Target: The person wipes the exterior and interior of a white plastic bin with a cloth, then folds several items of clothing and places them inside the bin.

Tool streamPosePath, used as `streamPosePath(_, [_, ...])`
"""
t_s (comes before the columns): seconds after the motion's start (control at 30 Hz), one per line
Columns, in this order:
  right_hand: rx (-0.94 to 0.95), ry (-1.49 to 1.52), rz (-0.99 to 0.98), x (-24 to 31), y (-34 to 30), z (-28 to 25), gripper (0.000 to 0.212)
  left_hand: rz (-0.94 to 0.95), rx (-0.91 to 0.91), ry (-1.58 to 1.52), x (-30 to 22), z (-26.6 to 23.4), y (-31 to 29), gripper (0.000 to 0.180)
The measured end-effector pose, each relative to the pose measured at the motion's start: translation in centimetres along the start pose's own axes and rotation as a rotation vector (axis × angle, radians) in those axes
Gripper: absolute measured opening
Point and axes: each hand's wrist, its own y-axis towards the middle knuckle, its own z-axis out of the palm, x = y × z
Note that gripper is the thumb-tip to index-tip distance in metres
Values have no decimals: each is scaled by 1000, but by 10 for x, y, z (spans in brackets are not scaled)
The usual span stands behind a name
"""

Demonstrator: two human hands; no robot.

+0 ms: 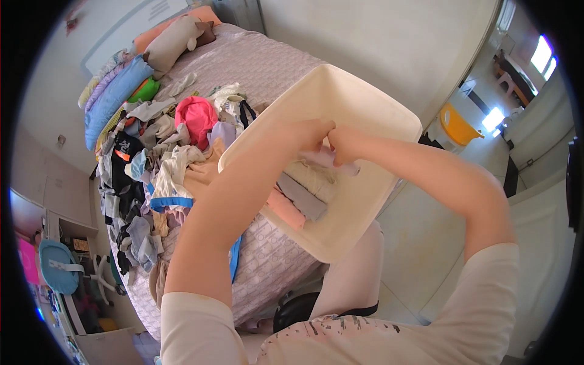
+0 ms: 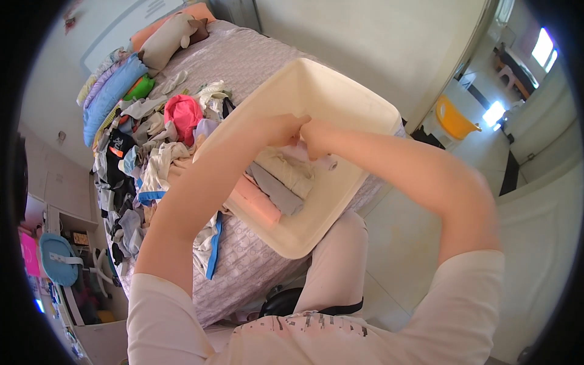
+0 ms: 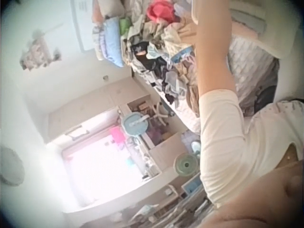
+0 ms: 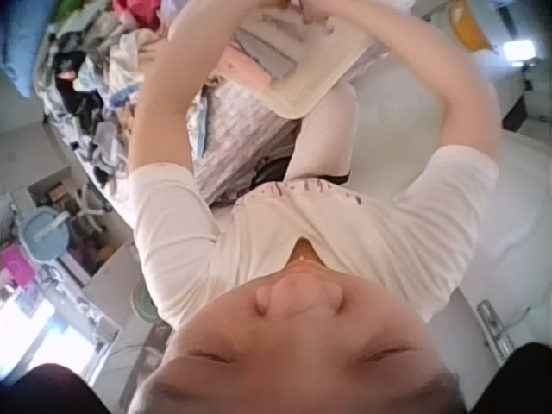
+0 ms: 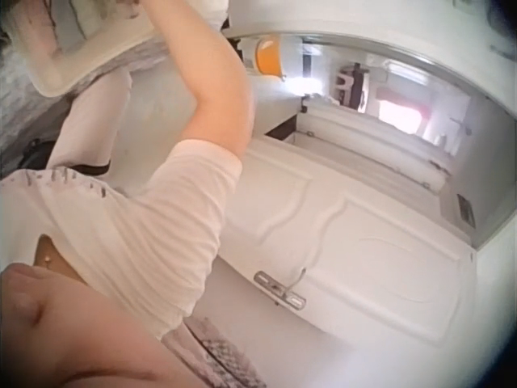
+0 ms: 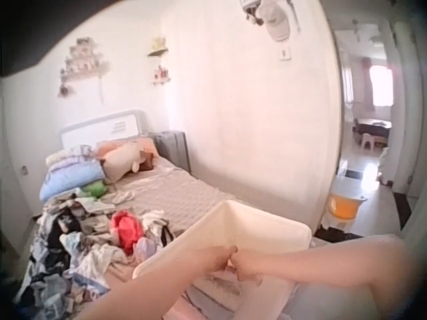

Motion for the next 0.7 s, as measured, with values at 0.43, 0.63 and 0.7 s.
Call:
streamPosePath(0.43, [-18, 160, -255, -18, 43, 41, 57, -133, 263, 202, -4, -6, -3, 63])
streamPosePath(0.63, [208, 157, 50, 17, 26, 1, 82, -106, -26, 467, -4, -27, -28, 61])
streamPosePath(0.7, [-43, 6, -6, 6, 24, -6, 81, -20, -238, 410, -23, -44, -52, 56])
